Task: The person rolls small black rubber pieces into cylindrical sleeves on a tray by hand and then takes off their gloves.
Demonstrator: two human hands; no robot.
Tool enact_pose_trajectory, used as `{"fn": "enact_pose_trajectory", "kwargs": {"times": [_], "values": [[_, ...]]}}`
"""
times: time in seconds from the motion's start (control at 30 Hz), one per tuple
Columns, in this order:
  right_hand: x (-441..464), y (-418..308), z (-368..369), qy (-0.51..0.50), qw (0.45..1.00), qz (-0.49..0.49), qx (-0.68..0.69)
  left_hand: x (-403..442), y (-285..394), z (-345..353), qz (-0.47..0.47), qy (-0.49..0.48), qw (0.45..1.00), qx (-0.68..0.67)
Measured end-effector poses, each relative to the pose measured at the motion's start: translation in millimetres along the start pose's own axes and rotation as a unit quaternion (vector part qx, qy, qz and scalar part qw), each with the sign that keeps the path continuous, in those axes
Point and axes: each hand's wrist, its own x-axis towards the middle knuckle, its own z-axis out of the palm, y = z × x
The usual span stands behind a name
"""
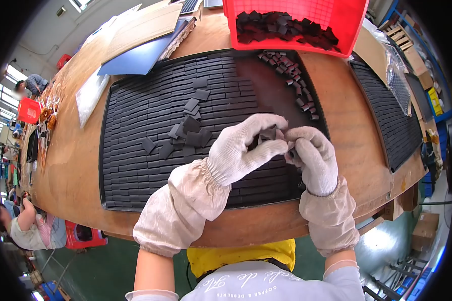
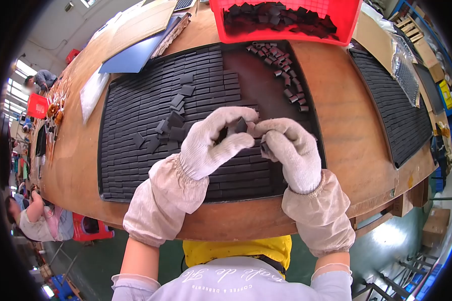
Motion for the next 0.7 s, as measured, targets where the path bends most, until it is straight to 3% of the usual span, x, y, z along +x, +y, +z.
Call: {"fn": "enact_pose_trajectory", "kwargs": {"times": [0.2, 0.27, 0.4, 0.7], "values": [[2, 0, 1, 0.052, 0.998, -0.013, 0.017, 4, -6, -1, 0.058, -0.008, 0.993, 0.101], [5, 3, 3, 0.066, 0.993, -0.070, 0.072, 5, -4, -1, 0.068, 0.000, 0.985, 0.160], [5, 4, 4, 0.086, 0.990, -0.078, 0.080, 5, -5, 0, 0.073, 0.003, 0.982, 0.172], [-2, 2, 1, 0.037, 0.990, -0.137, -0.020, 5, -11, 1, 0.106, -0.001, 0.969, 0.224]]}}
